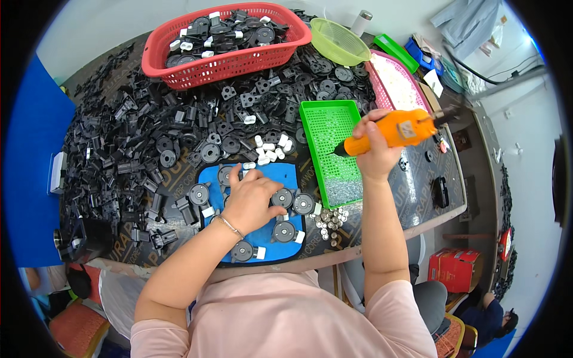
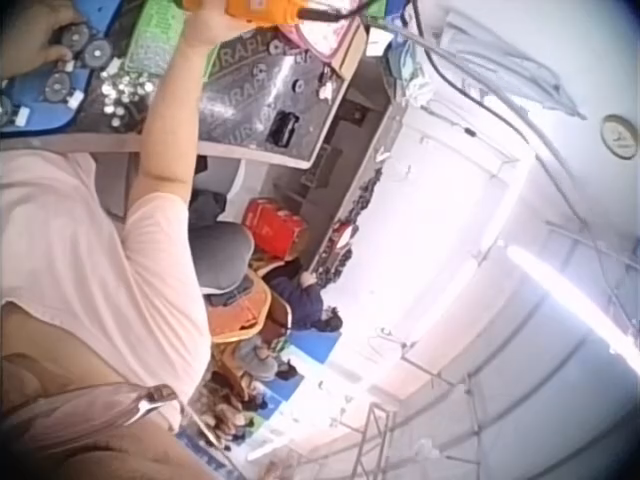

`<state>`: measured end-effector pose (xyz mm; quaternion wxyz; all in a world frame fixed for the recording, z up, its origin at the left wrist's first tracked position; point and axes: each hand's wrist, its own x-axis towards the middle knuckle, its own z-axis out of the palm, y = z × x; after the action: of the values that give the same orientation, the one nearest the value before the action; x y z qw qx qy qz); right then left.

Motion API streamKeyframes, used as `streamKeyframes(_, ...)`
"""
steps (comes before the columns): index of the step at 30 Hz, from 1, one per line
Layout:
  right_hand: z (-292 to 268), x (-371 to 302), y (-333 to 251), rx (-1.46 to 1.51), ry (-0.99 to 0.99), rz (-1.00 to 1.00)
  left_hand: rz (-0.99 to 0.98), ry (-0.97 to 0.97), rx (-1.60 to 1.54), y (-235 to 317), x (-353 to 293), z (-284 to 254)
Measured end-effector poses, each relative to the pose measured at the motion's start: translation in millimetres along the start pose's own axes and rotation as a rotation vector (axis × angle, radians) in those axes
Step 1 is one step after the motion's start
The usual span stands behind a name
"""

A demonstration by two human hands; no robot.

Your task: The person is using an electric screwdriver to assemble small plastic toy parts at a factory workstation.

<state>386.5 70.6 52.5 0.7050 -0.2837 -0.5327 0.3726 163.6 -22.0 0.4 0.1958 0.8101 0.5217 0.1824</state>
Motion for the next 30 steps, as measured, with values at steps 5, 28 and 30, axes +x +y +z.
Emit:
streamKeyframes(5,27.9,-22.5,-41.4,0.255,-0.222,0.016,0.001,0.028,-0.001,-2.4,-3.1,-0.9)
streamKeyframes(28,60.5,-56.9,-26.3,0.070,-0.731,0.043,0.008,0.039,0.067,-1.6,-1.7,3.0)
streamKeyframes(30,65.9,-51.4,-34.4,0.162,-0.749,0.202,-0.007,0.033,0.050,0.5,-0.9,1.0)
